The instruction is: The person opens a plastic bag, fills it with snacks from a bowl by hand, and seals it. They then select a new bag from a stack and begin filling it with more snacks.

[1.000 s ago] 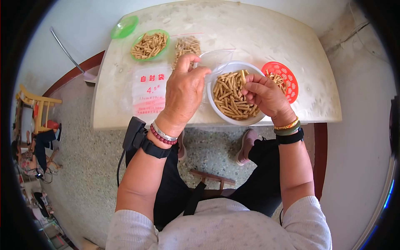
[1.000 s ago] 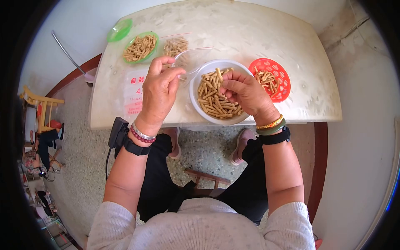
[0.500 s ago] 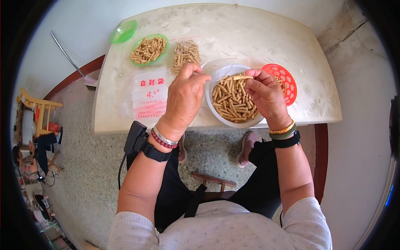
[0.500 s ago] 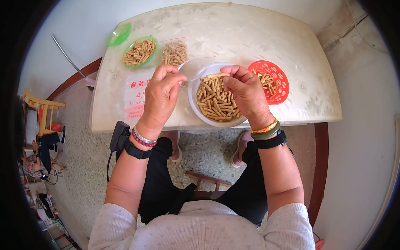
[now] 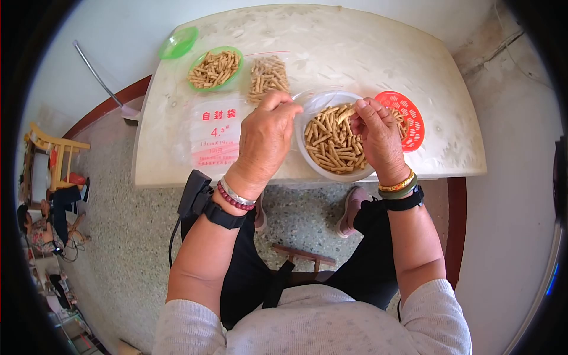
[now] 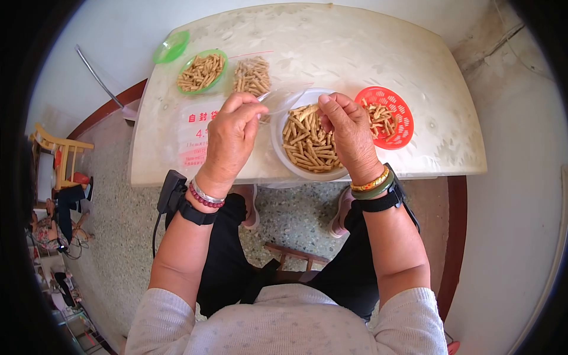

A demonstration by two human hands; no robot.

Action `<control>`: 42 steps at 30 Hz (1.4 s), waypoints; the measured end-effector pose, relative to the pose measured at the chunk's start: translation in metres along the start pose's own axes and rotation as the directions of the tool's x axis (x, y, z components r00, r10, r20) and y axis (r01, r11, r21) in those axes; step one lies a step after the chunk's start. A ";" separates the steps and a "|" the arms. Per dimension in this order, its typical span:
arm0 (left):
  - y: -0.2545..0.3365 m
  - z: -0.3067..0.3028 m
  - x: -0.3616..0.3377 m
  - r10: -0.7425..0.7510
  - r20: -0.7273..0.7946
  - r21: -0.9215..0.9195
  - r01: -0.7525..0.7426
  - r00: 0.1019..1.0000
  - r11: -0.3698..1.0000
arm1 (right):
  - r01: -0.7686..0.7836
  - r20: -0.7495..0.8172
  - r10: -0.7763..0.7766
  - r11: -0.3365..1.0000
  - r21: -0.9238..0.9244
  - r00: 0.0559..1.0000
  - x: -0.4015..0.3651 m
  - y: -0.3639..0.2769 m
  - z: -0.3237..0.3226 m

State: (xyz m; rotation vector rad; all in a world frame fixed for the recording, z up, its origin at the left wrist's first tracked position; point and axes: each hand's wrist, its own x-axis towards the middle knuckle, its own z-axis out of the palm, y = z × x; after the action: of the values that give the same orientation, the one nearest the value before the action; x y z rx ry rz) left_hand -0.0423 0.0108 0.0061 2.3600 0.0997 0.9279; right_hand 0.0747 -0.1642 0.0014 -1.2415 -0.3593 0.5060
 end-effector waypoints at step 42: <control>-0.012 0.002 -0.001 -0.164 0.023 -0.111 0.165 0.986 0.980 | 0.413 0.170 -0.377 0.804 -0.428 0.910 0.017 0.016 0.048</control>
State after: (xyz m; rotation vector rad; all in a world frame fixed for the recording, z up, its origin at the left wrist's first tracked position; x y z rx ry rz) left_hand -0.0398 0.0196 -0.0028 2.2166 0.2281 0.8162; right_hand 0.0612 -0.1128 -0.0004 -1.5510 -0.8225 0.1015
